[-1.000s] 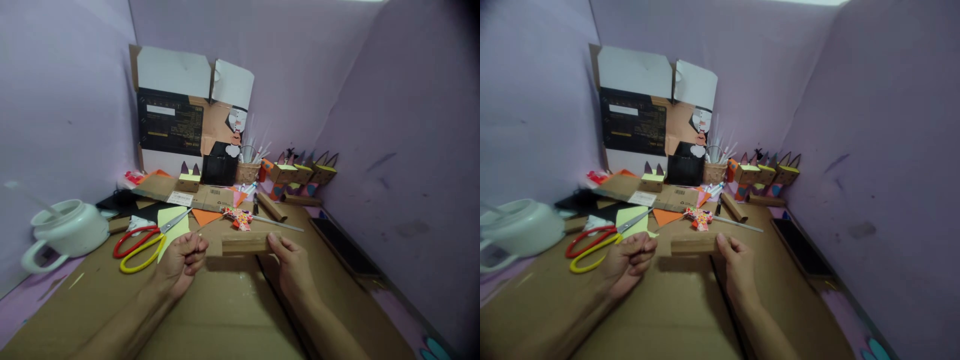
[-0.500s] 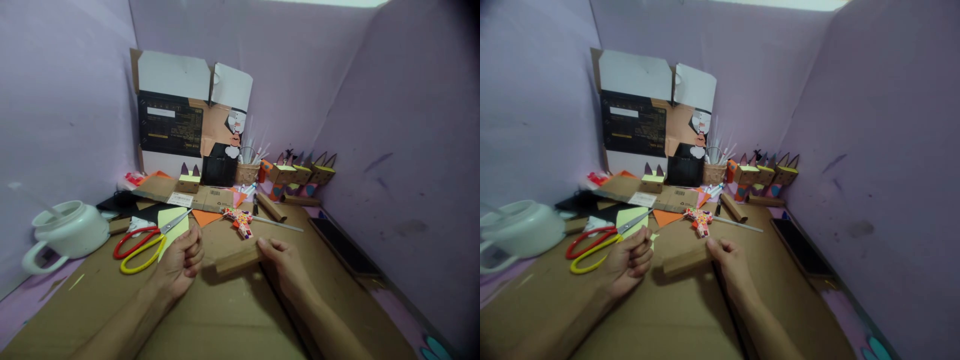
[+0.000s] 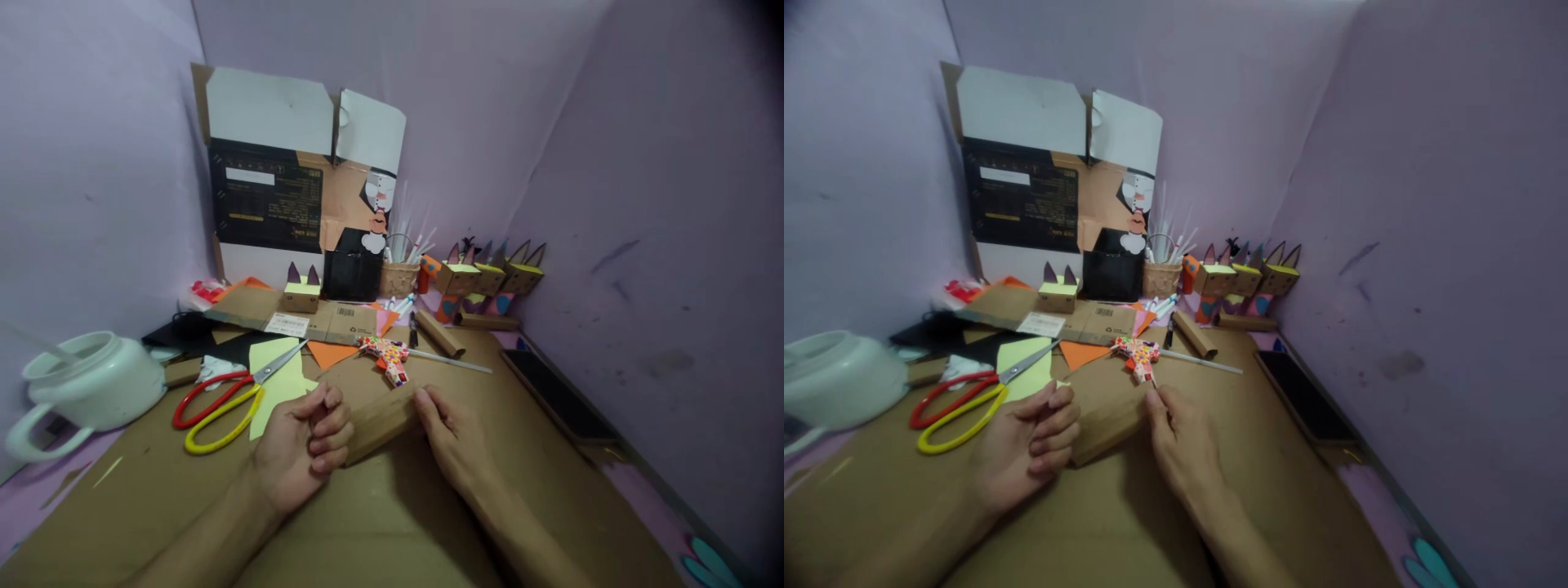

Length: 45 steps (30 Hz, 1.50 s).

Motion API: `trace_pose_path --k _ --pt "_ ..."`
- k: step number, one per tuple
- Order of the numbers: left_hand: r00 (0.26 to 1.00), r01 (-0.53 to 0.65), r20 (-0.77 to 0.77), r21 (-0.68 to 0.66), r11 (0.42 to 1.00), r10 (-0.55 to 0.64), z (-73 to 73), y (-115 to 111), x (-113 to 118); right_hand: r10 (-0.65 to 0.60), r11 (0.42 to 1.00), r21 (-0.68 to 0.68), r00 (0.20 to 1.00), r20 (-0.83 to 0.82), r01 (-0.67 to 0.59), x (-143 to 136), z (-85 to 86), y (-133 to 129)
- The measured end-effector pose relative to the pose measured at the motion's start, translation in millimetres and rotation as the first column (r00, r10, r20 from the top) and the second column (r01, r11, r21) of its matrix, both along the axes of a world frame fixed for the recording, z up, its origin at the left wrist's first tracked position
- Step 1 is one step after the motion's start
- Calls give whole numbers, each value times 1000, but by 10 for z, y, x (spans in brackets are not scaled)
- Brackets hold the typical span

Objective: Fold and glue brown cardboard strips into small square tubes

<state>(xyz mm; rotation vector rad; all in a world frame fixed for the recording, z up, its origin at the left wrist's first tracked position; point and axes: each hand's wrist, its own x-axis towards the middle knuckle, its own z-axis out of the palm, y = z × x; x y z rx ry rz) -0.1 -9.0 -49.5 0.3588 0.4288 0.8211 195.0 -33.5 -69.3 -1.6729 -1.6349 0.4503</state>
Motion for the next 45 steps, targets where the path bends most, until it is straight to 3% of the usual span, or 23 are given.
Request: trace_pose_path --k 5,8,11,13,16,19,24,30,39,42,45 --pt "1000 3 5 5 1000 -3 -14 12 -7 -72 997 -40 988 -138 67 17 3 6" --pt "1000 1 4 20 1000 -1 -4 -6 2 -167 977 124 983 -75 176 15 57 -16" --pt "1000 4 -14 47 999 -3 7 -29 15 -37 928 367 997 -70 61 -65 181 -56" --pt "1000 2 -26 59 998 -1 -2 -38 17 138 908 406 988 -66 -100 -171 275 -74" --pt "999 -15 -43 55 998 17 -38 -40 9 320 882 386 945 -70 -270 -359 366 -63" --pt "992 -72 -97 60 996 78 -66 -39 13 386 869 372 918 -93 -327 -502 355 -18" --pt "948 -161 -250 162 974 198 -73 -44 66 349 840 446 937 -8 -308 -548 247 19" --pt "900 -132 -361 306 943 243 -86 -74 113 287 851 417 947 140 -320 -435 252 -11" --pt "847 -100 -433 440 892 308 -21 -145 162 384 878 290 922 47 -380 -440 211 0" --pt "789 -85 -477 539 838 387 -10 -153 134 335 921 233 940 -69 -311 -451 202 34" --pt "676 -96 -500 669 737 542 22 -148 84 249 951 231 951 -183 -205 -400 197 101"
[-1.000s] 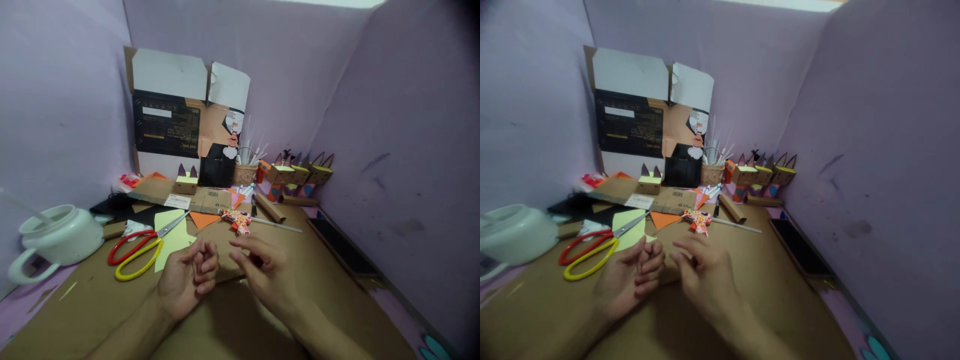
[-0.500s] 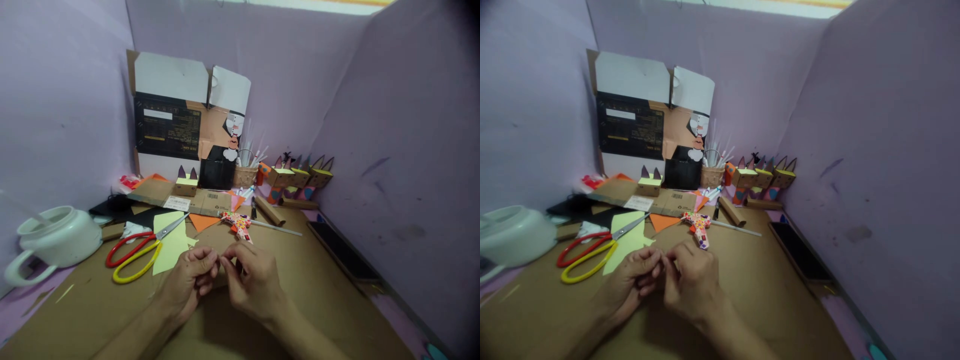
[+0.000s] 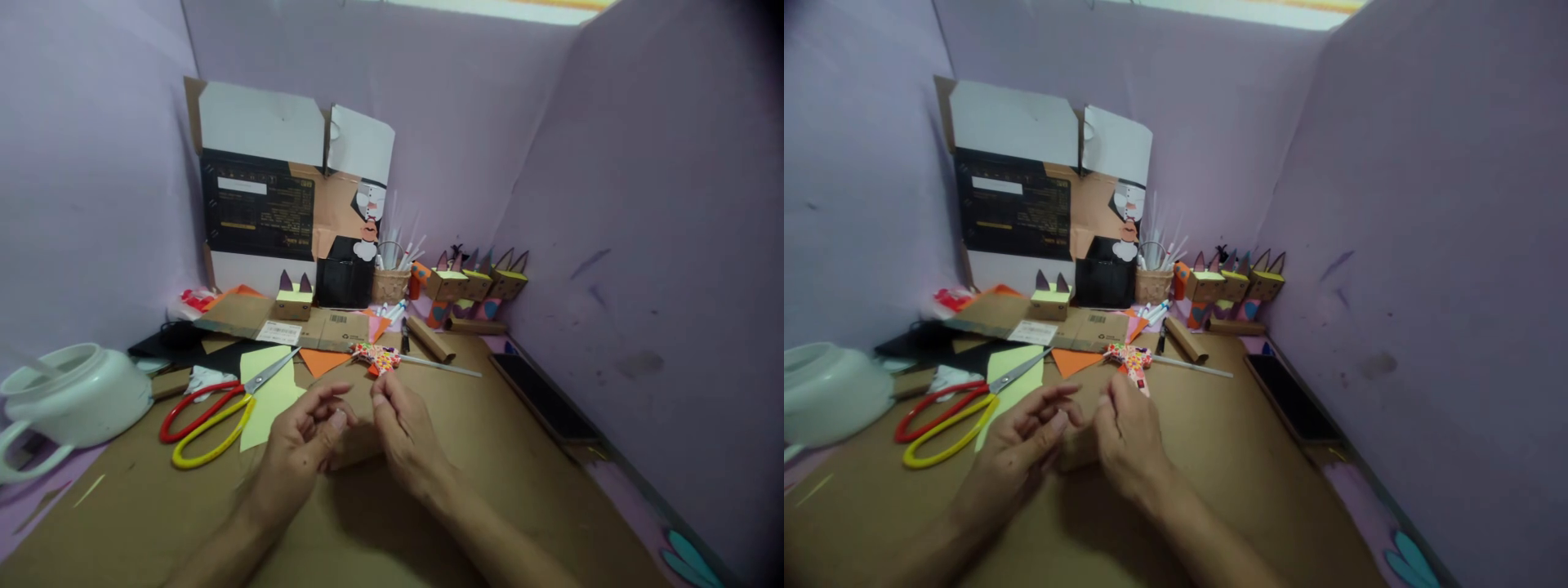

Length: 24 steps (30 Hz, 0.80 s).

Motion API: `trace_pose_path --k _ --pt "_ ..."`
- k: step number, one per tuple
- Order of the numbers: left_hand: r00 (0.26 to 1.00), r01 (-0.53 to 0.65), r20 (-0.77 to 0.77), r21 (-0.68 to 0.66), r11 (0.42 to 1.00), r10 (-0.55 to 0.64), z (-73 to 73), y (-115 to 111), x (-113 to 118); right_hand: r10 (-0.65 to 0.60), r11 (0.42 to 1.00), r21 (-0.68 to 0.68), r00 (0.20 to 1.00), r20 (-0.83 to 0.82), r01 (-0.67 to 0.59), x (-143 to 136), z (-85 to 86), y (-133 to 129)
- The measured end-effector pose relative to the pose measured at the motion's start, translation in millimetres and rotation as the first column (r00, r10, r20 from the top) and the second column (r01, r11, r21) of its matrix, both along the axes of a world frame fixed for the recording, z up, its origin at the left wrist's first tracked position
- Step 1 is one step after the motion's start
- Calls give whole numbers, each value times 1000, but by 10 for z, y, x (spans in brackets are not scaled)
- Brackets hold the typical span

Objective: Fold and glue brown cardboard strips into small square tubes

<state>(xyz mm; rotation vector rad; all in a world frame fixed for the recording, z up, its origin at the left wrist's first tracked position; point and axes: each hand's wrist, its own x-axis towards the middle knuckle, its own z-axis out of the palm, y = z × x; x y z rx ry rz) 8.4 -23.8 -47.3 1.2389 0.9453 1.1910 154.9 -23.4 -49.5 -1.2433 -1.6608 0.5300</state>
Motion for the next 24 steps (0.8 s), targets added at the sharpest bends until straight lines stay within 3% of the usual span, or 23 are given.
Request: trace_pose_path --k 3,6,8,11,19,24 --pt "996 -88 -8 68 994 88 29 21 -45 -102 995 -36 980 -173 98 77 -3 66" --pt "983 -5 180 -99 995 23 33 58 -65 -124 992 -71 947 -297 108 107 6 85" --pt "961 63 275 -201 978 -5 29 82 -62 -83 996 -52 955 -285 72 89 18 67" --pt "963 70 268 -234 970 -5 24 101 -37 -11 998 64 982 -187 24 39 31 20" --pt "998 -63 11 -32 998 63 -27 86 -15 122 951 285 992 14 -121 -5 15 -53" --pt "956 -91 -249 257 962 157 2 32 -23 108 951 258 966 234 -169 18 14 -75"
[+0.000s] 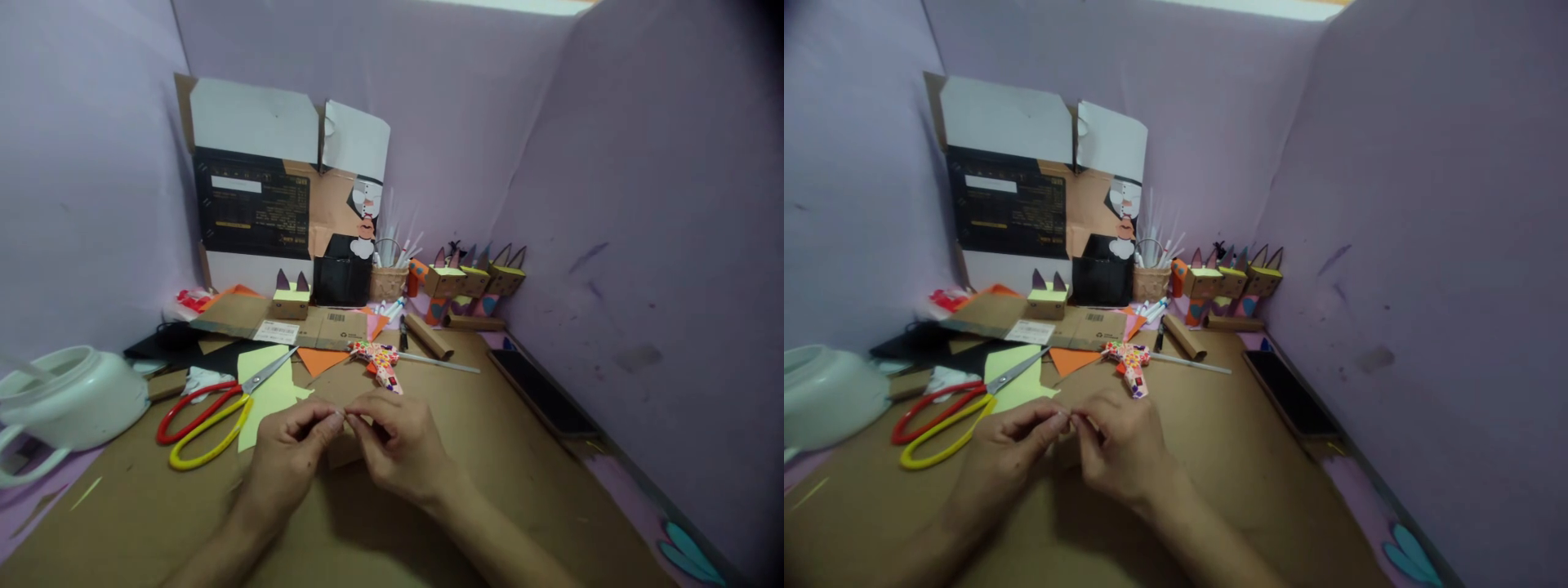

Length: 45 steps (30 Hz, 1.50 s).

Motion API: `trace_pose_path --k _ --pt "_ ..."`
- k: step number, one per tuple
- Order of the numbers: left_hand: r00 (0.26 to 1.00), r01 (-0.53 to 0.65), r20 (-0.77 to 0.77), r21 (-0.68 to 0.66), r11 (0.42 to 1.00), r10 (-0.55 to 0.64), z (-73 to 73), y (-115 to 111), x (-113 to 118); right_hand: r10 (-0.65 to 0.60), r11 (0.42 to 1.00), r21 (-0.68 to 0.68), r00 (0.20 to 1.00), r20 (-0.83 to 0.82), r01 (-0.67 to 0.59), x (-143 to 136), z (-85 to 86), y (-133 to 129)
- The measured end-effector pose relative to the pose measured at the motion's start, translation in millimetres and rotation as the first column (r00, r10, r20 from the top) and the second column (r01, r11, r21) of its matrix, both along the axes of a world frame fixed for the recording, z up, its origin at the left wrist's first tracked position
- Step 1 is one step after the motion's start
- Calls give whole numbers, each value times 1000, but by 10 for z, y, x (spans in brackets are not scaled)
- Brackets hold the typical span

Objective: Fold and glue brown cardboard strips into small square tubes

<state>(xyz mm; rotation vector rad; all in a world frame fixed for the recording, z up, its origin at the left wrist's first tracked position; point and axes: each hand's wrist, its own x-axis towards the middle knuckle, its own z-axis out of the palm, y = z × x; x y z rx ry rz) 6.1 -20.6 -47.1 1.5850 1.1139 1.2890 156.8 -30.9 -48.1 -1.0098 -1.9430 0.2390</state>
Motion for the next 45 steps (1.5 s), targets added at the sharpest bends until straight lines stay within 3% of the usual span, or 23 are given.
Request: trace_pose_path --k 4,6,9,13,15,20,24,27,32,38,42,45 --pt "981 6 -190 227 974 38 -27 -61 4 -61 998 14 980 190 59 3 -15 -21" --pt "964 33 -262 317 948 54 -51 -79 -1 -81 997 30 974 211 76 0 -19 -21" --pt "953 65 -299 374 925 54 -73 -78 -20 -68 998 3 994 88 68 -4 -3 -3" --pt "949 58 -303 452 890 93 -98 -46 -49 -162 980 -145 963 -216 132 -2 55 24" --pt "941 30 -308 480 877 137 -113 -32 -58 -130 982 -170 955 -267 85 -1 69 27" --pt "937 17 -300 550 835 178 -136 -20 -74 134 988 -58 982 -136 -143 14 20 4" --pt "917 89 -364 581 809 160 -135 -17 -82 84 994 -75 995 58 -80 42 15 -9" --pt "913 146 -385 617 773 135 -127 -7 -81 45 996 -87 995 88 -37 44 37 -15" --pt "902 166 -398 678 716 167 -125 21 -74 29 979 -198 997 -74 -43 9 10 5" --pt "843 143 -412 792 594 346 -197 18 -111 -114 966 -247 982 -150 74 35 -19 65" --pt "791 206 -495 769 605 359 -180 11 -113 -120 937 -350 947 -298 8 45 -41 85" --pt "717 285 -579 751 596 387 -136 12 -89 -186 877 -472 843 -505 -89 41 -37 110"
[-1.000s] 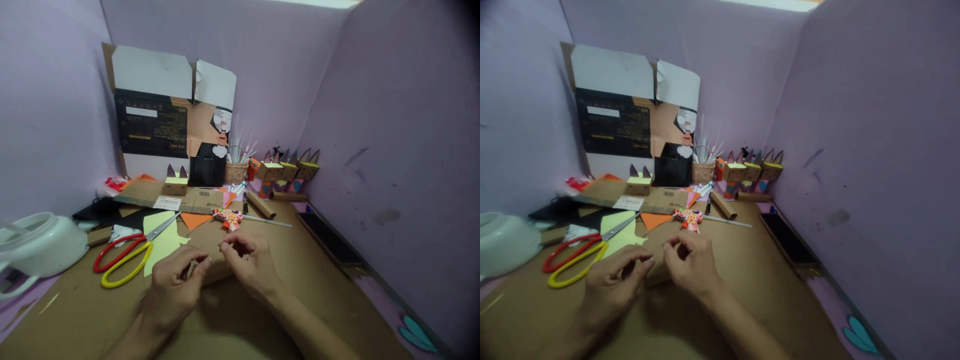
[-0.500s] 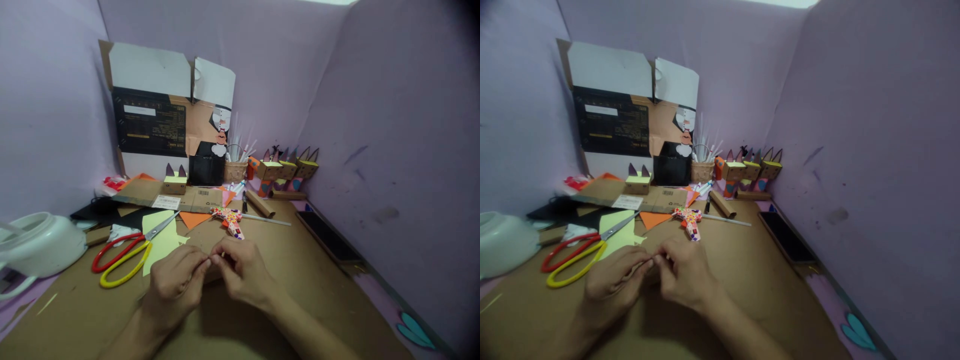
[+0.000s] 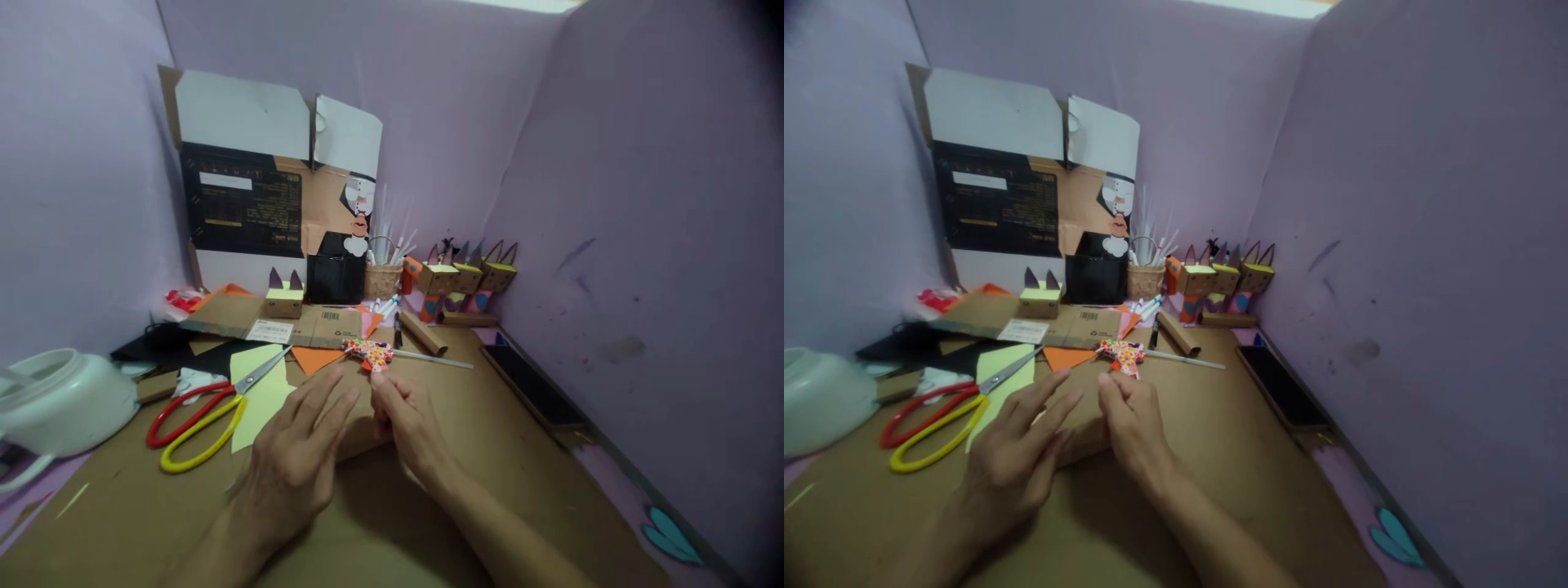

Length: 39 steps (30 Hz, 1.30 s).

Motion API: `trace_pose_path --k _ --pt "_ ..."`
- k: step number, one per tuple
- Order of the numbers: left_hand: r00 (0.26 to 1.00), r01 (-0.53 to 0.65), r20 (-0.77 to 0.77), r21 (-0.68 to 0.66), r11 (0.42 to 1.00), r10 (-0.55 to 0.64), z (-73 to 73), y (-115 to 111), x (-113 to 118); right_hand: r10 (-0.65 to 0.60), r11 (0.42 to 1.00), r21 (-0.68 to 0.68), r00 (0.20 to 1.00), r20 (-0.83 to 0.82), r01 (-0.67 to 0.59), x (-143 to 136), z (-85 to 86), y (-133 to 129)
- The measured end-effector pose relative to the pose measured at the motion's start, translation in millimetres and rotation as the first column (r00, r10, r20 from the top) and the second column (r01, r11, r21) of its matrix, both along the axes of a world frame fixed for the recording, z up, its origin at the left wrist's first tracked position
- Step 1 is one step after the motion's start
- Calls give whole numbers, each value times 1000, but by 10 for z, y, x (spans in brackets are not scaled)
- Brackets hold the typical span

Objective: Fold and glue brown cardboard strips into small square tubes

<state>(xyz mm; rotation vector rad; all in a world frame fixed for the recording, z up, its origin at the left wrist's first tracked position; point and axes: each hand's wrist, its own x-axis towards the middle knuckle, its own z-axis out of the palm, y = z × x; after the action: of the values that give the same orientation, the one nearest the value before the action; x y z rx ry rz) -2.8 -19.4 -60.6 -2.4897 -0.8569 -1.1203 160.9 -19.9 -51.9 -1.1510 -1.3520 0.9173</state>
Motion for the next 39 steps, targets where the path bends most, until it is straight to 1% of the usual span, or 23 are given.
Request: trace_pose_path --k 3,7,11,15,16,18,20,21,24,29,30,32,34,35,37,39 --pt "996 -2 -85 8 1000 2 10 2 16 -30 999 -36 993 -117 26 14 62 37" --pt "993 36 -113 -7 999 -37 -37 11 14 -39 998 -59 982 -187 28 32 159 60" --pt "989 81 -121 -26 996 -84 -70 20 9 -10 999 -44 989 -149 3 28 183 47" --pt "992 72 -99 -34 997 -75 -48 2 1 -24 999 -30 995 -99 21 46 182 51" --pt "994 65 -89 -30 997 -67 -40 -4 -2 -4 999 -50 994 -105 -1 59 183 58" --pt "996 47 -77 -23 999 -48 -30 -12 -12 82 987 -125 984 -159 -102 93 185 74" --pt "997 34 -70 -6 999 -34 -28 -17 -24 166 953 -211 957 -238 -218 134 183 90" --pt "997 25 -71 -3 1000 -25 -30 -19 -31 190 936 -243 946 -264 -256 155 180 97" --pt "997 6 -70 -3 1000 -6 -34 -28 -49 230 904 -293 933 -278 -311 211 174 108" --pt "999 17 -51 -10 1000 -18 -18 -28 -45 303 884 -295 925 -230 -363 270 205 99" --pt "999 22 -45 -10 1000 -22 -16 -23 -40 310 890 -280 929 -204 -359 273 211 95" --pt "999 26 -33 -19 999 -26 -15 -13 -31 296 925 -212 948 -118 -315 269 217 89" --pt "1000 21 -16 -29 999 -21 -18 -9 -25 240 968 -70 971 2 -239 253 212 84" --pt "1000 15 -10 -37 999 -15 -21 -9 -24 200 979 18 978 62 -202 243 209 82" --pt "1000 10 0 -50 999 -10 -26 -12 -26 119 968 200 978 172 -153 227 203 73" --pt "1000 22 16 -54 998 -21 -30 -18 -28 65 932 328 961 268 -154 219 204 57"
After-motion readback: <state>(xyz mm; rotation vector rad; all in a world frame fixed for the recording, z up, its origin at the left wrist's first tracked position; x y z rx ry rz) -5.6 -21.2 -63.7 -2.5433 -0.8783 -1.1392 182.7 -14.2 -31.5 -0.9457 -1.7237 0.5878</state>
